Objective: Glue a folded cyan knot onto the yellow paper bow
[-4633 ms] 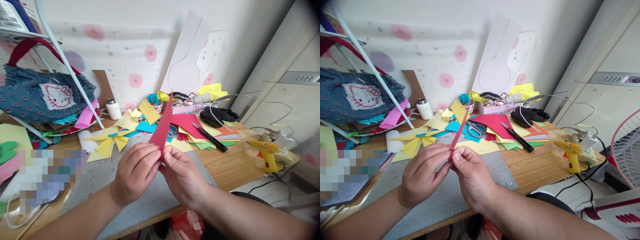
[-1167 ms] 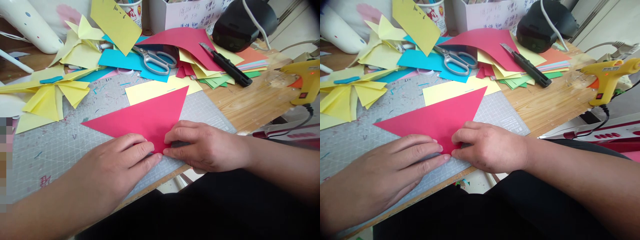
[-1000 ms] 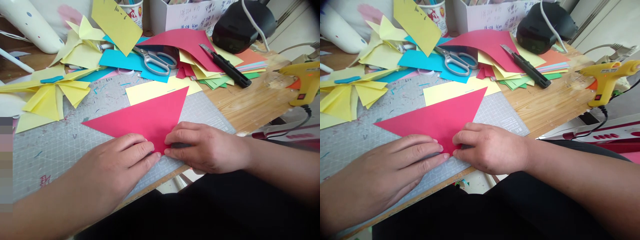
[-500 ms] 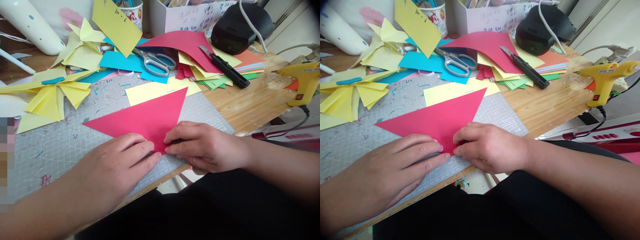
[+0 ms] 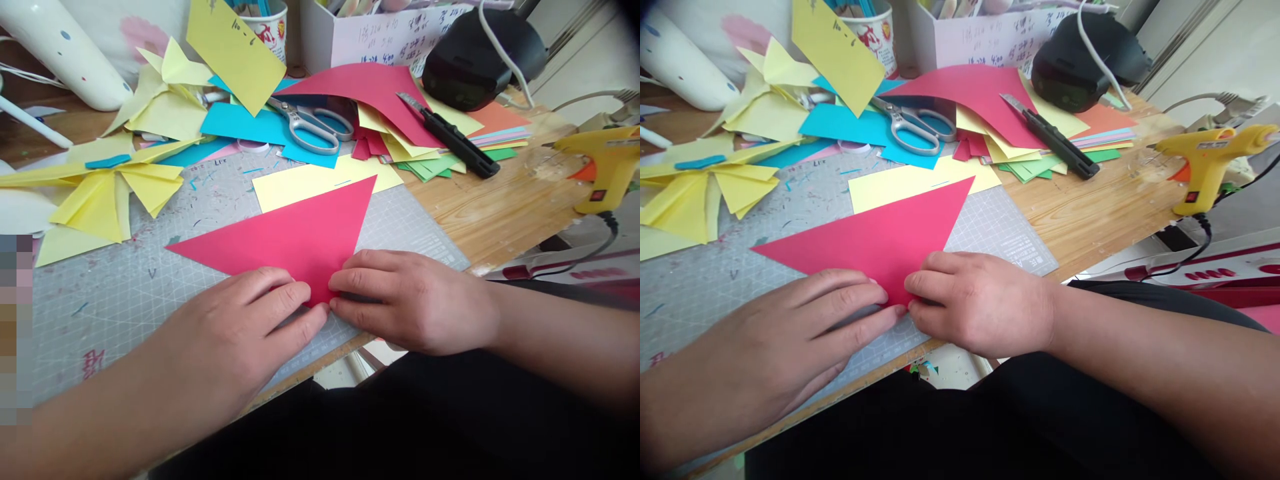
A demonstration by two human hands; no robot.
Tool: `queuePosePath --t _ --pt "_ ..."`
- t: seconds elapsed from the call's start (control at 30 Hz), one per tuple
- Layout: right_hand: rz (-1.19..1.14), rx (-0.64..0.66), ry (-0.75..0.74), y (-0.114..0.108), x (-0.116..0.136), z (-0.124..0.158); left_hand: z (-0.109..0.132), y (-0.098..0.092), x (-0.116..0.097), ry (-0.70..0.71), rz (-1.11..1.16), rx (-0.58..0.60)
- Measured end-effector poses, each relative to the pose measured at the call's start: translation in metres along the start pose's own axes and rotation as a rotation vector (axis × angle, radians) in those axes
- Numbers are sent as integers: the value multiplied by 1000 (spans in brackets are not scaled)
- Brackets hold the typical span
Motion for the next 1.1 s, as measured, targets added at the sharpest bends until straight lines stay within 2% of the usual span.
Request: queuePosePath --t 0.17,0.37,0.53,0.67,0.8,0.97,1.03,1.1 --pt "31 10 3 -1 2 0 -1 0 0 -21 -1 -21" --pt "-4 65 -33 0 3 3 -2 0 -2 -7 0 7" --pt "-218 27 101 -3 -12 1 -5 -2 -3 -10 22 -12" --pt "-310 3 192 -1 -21 -5 -6 -10 2 1 116 -106" --pt "-155 126 161 11 -16 -16 -4 -17 11 14 224 -178" --pt "83 162 75 12 -7 -28 7 -39 25 -68 273 -406" --pt "107 187 64 12 -6 -31 13 -46 28 -104 280 -487" --pt "87 212 77 12 -5 -32 16 -47 28 -117 296 -510"
Point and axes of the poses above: each hand's wrist, its own z-axis away from the middle knuckle, its own y-axis out of the palm, x = y × z, the point moved 10 cm from there along -z, towards the middle knuckle, and after that the axes turned 11 degrees about z, right-handed, at the moved point
